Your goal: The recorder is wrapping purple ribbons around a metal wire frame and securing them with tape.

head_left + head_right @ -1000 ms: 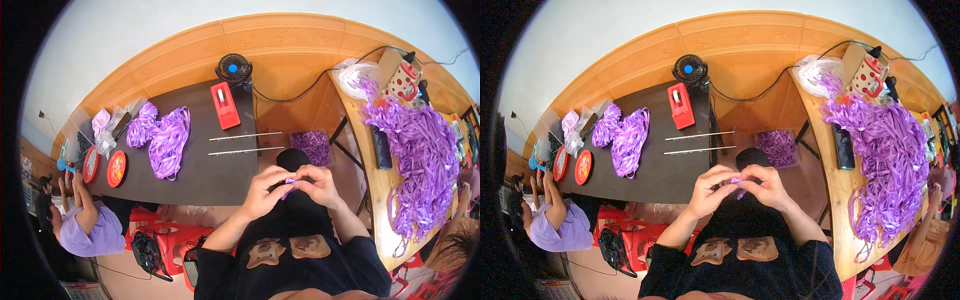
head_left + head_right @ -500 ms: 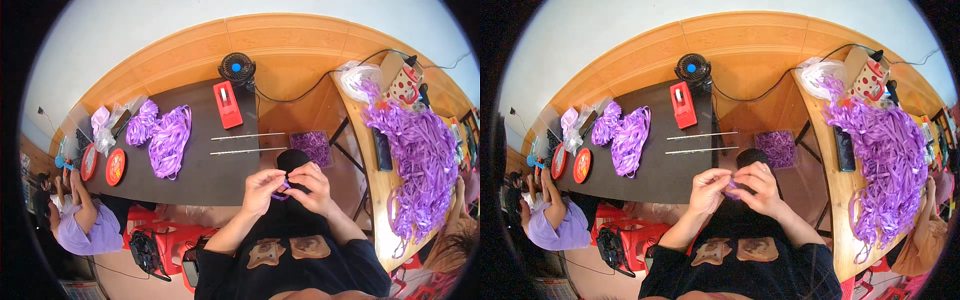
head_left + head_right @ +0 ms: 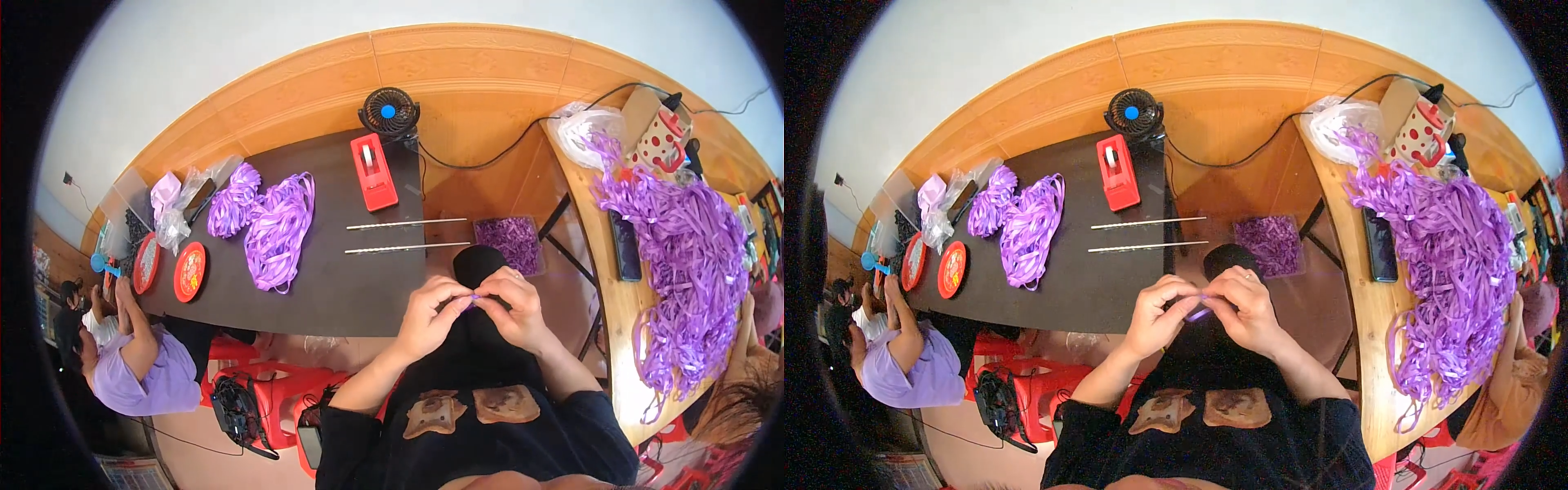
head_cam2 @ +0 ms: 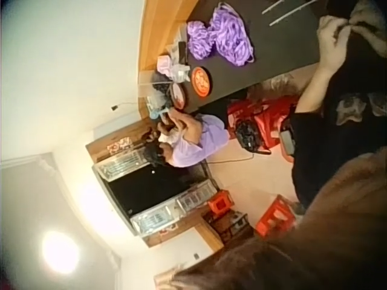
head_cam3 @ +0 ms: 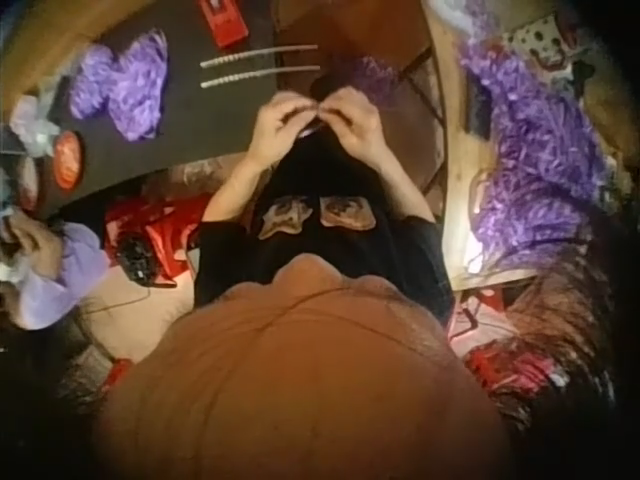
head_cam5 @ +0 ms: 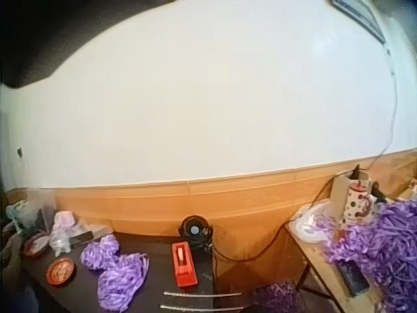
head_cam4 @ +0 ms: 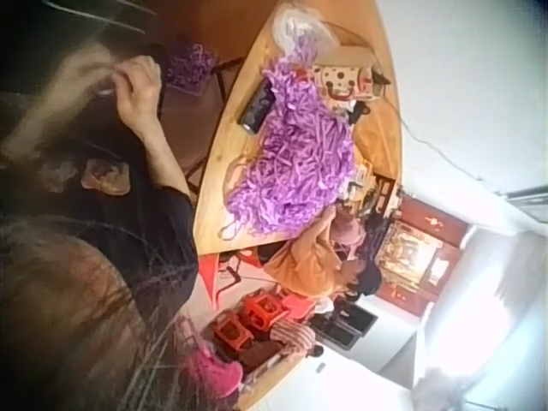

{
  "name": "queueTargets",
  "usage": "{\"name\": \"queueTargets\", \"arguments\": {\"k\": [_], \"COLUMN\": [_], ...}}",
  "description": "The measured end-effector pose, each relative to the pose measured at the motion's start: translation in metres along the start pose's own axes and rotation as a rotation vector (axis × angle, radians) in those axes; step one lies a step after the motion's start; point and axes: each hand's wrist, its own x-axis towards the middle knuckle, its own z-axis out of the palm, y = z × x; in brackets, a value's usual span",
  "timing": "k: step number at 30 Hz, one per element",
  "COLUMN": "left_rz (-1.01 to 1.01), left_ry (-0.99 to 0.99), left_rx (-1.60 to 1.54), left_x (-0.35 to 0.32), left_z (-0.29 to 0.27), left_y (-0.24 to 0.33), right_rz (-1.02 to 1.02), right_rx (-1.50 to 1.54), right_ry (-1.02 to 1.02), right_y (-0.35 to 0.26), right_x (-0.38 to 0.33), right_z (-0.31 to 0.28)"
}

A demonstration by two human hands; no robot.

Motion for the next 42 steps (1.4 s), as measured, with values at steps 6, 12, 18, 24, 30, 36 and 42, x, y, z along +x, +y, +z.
{"name": "queueTargets", "arguments": {"k": [6,12,18,24,30,36,42], "left_rz": [-0.275,-0.172,-0.192,-0.447,-0.552,-0.632,-0.543], "left_ry": [0.003,-0.029,-0.088,-0.187,-0.123,-0.171,-0.247], "left_rx": [-0.347,-0.202,-0.181,-0.505,-0.580,-0.493,-0.393], "left_x": [-0.003,0.000,0.001,-0.001,0.001,0.004,-0.001], "left_z": [0.006,0.005,0.001,-0.005,0.000,-0.004,-0.001], "left_y": [0.006,0.006,0.005,0.001,0.006,0.008,0.002], "right_rz": [0.019,-0.069,-0.242,-0.618,-0.352,-0.328,-0.156], "right_rx": [0.088,-0.024,-0.141,-0.505,-0.247,-0.282,-0.168], "right_ry": [0.013,-0.058,-0.073,-0.144,-0.069,-0.044,-0.244], "right_y": [0.002,0.003,0.004,-0.001,0.014,0.016,0.013], "right_x": [0.000,0.001,0.002,0.004,0.004,0.007,0.009], "right_z": [-0.001,-0.007,-0.006,-0.014,-0.007,-0.004,-0.008]}}
